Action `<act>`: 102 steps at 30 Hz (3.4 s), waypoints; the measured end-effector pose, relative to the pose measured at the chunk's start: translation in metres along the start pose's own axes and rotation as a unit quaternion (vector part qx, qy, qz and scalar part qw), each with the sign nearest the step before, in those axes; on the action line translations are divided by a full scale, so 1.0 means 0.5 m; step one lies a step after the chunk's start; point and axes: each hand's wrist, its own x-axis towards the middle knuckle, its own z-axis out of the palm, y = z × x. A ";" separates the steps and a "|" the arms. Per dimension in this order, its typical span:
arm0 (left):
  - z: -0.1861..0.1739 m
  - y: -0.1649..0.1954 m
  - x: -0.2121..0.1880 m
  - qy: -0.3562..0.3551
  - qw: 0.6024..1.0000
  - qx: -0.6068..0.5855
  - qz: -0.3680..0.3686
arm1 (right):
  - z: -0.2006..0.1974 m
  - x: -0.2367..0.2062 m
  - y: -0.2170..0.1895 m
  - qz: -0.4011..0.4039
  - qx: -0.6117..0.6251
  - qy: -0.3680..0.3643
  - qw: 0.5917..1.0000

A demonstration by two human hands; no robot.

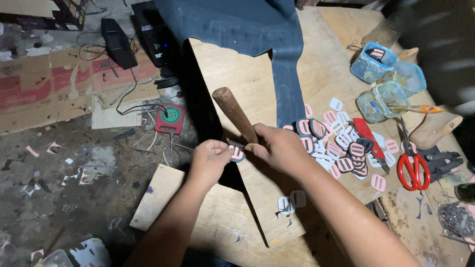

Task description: The person uses scissors to trim a small pink and black shoe part, then repeatedly uses a hammer to tap the part on a wooden block. Trimmed pieces are discarded and finished parts are placed on the table.

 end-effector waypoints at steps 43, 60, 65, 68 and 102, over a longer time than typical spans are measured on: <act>0.004 0.005 -0.006 0.045 0.999 0.022 -0.008 | -0.010 0.018 0.004 0.043 0.018 -0.060 0.997; 0.011 0.004 -0.020 0.004 0.992 0.092 0.083 | 0.017 0.033 0.020 -0.031 0.036 -0.009 0.999; 0.016 0.028 -0.039 0.070 0.986 0.133 0.071 | -0.002 0.017 0.020 -0.009 -0.017 -0.034 0.999; 0.017 0.044 -0.033 0.045 0.989 0.120 0.074 | -0.003 0.024 0.011 -0.020 -0.011 -0.020 1.000; 0.013 0.018 -0.043 0.048 0.991 0.055 0.109 | -0.009 0.034 0.009 -0.020 0.005 -0.065 0.998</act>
